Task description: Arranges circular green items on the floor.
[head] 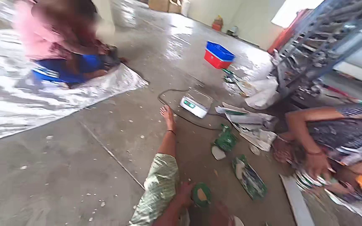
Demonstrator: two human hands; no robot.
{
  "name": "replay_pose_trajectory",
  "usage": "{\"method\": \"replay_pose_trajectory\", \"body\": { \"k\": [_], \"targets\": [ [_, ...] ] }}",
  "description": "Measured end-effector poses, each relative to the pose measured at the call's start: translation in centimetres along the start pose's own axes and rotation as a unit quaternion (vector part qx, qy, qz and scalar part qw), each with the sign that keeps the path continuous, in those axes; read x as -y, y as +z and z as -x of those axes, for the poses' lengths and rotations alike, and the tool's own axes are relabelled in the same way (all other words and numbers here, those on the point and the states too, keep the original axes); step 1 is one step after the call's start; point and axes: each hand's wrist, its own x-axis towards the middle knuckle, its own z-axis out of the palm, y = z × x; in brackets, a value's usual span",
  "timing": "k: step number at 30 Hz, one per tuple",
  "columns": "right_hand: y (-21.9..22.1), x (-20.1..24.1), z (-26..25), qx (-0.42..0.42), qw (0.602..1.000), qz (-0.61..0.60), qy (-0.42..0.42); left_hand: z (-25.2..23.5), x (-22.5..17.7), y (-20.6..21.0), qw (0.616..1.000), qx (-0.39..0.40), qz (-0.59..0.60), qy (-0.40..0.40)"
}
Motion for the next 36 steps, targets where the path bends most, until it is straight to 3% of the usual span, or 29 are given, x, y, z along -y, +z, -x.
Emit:
{"method": "replay_pose_trajectory", "body": {
  "k": [3,7,10,13,15,18,20,23,27,30,33,36],
  "targets": [
    [0.5,1.1,1.1,0.071,0.997,0.013,0.024,-0.1,-0.2,0.2,1.0,0.007,-0.018,-0.004],
    [-1.2,0.0,-0.2,0.043,0.991,-0.092,0.091,-0.5,-0.3,0.2,0.999,0.003,-0.036,-0.011],
    [-0.2,-0.6,-1.0,0.049,0.994,-0.033,0.094,-0.4,-0.4,0.0,0.998,0.008,-0.049,-0.024],
    [-0.1,1.1,0.7,0.166,0.985,-0.014,0.039,-0.6,-0.2,0.2,0.998,-0.001,-0.054,-0.022],
    [-1.7,1.3,0.3,0.248,0.966,-0.043,0.067,-0.8,-0.1,0.3,0.998,-0.001,-0.061,-0.02],
    [-4.2,-3.1,-2.7,0.172,0.969,-0.036,0.171,-0.8,0.1,0.5,0.998,-0.005,-0.061,-0.019],
    [-5.2,-7.2,-5.3,0.206,0.955,-0.019,0.214,-0.7,-0.2,0.3,0.998,0.0,-0.064,-0.025],
    [-2.7,-12.6,-7.2,0.283,0.937,-0.025,0.204,-0.8,-0.4,0.3,0.996,0.004,-0.076,-0.039],
    [-1.1,-13.0,-7.4,0.313,0.924,-0.058,0.214,-0.4,-0.6,-0.2,0.999,-0.038,-0.037,-0.011],
    [-2.2,-13.2,-7.4,0.297,0.917,-0.142,0.225,0.8,-0.8,-0.6,0.99,-0.128,0.047,0.035],
    [-5.1,-13.0,-6.1,0.222,0.893,-0.324,0.222,2.4,-1.8,-0.1,0.962,-0.197,0.162,0.097],
    [-7.5,-11.8,-4.5,0.206,0.837,-0.467,0.2,4.0,-3.4,1.9,0.962,-0.123,0.199,0.141]
  ]
}}
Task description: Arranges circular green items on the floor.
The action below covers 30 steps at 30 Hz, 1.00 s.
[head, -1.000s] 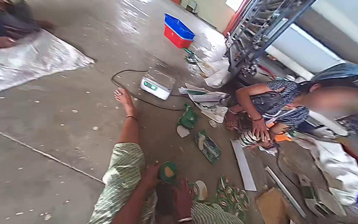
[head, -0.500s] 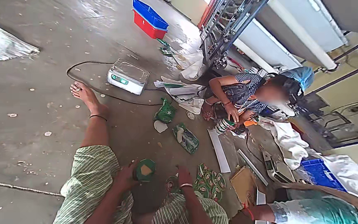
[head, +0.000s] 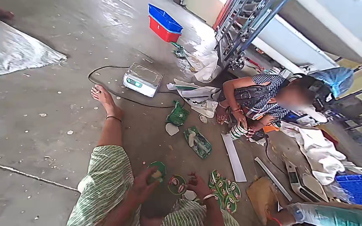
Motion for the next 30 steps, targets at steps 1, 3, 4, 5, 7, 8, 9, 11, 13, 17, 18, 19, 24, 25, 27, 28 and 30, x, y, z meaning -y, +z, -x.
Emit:
{"method": "replay_pose_trajectory", "body": {
  "k": [1,3,4,5,7,8,9,11,13,17,18,19,24,25,27,28,30],
  "targets": [
    [0.3,0.2,0.6,0.017,0.999,-0.038,-0.01,0.4,-0.2,0.8,0.999,0.037,0.005,-0.009],
    [1.0,0.3,1.2,0.04,0.995,-0.091,-0.028,0.7,-0.4,2.1,0.996,0.074,0.021,-0.046],
    [1.5,0.3,1.1,0.044,0.993,-0.102,-0.033,0.7,-0.5,2.5,0.996,0.057,0.04,-0.062],
    [2.0,0.4,0.8,0.04,0.993,-0.106,-0.031,0.6,-0.7,2.6,0.995,0.029,0.052,-0.075],
    [3.4,0.7,0.2,0.013,0.994,-0.106,-0.01,0.4,-0.9,2.1,0.994,-0.011,0.048,-0.098],
    [4.3,0.8,-0.3,-0.005,0.994,-0.111,0.005,0.3,-0.7,1.8,0.993,-0.023,0.046,-0.109],
    [5.3,0.9,-0.9,-0.022,0.993,-0.118,0.019,0.2,-0.4,1.6,0.992,-0.035,0.038,-0.117],
    [7.1,1.4,-2.2,-0.049,0.992,-0.112,0.037,-0.1,0.5,1.3,0.991,-0.062,0.01,-0.121],
    [8.3,1.7,-3.6,-0.075,0.992,-0.095,0.038,-0.9,1.5,1.3,0.99,-0.087,-0.048,-0.095],
    [9.2,1.7,-5.7,-0.109,0.991,-0.076,0.023,-2.7,1.1,1.1,0.98,-0.093,-0.166,-0.057],
    [9.3,1.6,-5.9,-0.113,0.991,-0.07,0.022,-3.0,1.0,1.2,0.973,-0.087,-0.204,-0.057],
    [9.4,1.5,-6.0,-0.115,0.991,-0.063,0.022,-3.0,1.0,1.4,0.965,-0.091,-0.243,-0.039],
    [9.4,1.9,-5.7,-0.117,0.993,-0.027,0.019,-2.7,2.2,3.1,0.932,-0.026,-0.333,0.137],
    [9.4,1.9,-5.8,-0.113,0.993,-0.025,0.021,-2.7,1.7,3.2,0.928,0.044,-0.352,0.113],
    [9.3,1.8,-6.0,-0.104,0.994,-0.025,0.025,-2.9,1.8,3.8,0.903,0.137,-0.403,0.062],
    [9.3,1.7,-6.2,-0.104,0.994,-0.034,0.028,-3.1,2.3,4.2,0.887,0.159,-0.431,0.045],
    [9.2,1.3,-6.5,-0.115,0.99,-0.078,0.033,-3.1,3.1,4.8,0.869,0.151,-0.469,0.04]
  ]
}}
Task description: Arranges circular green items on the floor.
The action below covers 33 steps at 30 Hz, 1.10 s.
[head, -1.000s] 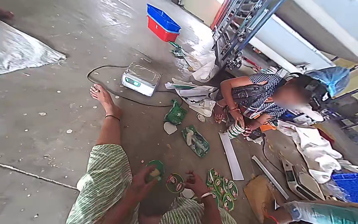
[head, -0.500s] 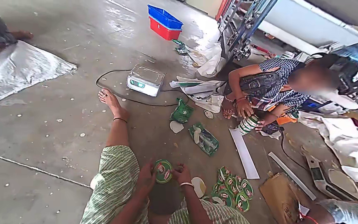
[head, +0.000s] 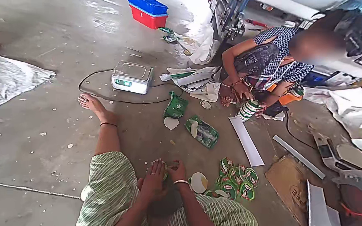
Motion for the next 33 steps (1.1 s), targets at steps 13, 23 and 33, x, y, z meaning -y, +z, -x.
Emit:
{"method": "replay_pose_trajectory", "body": {
  "k": [13,23,33],
  "targets": [
    [-1.3,-1.5,-0.4,-0.06,0.981,-0.183,0.037,-0.4,-0.9,0.0,1.0,0.014,-0.007,-0.026],
    [-3.1,-2.1,1.6,-0.08,0.949,-0.295,0.073,-1.3,0.6,-2.7,0.995,-0.006,0.04,-0.086],
    [-3.4,-2.1,5.6,0.113,0.727,-0.676,0.035,2.1,-6.6,-9.1,0.953,-0.089,0.287,0.03]
  ]
}}
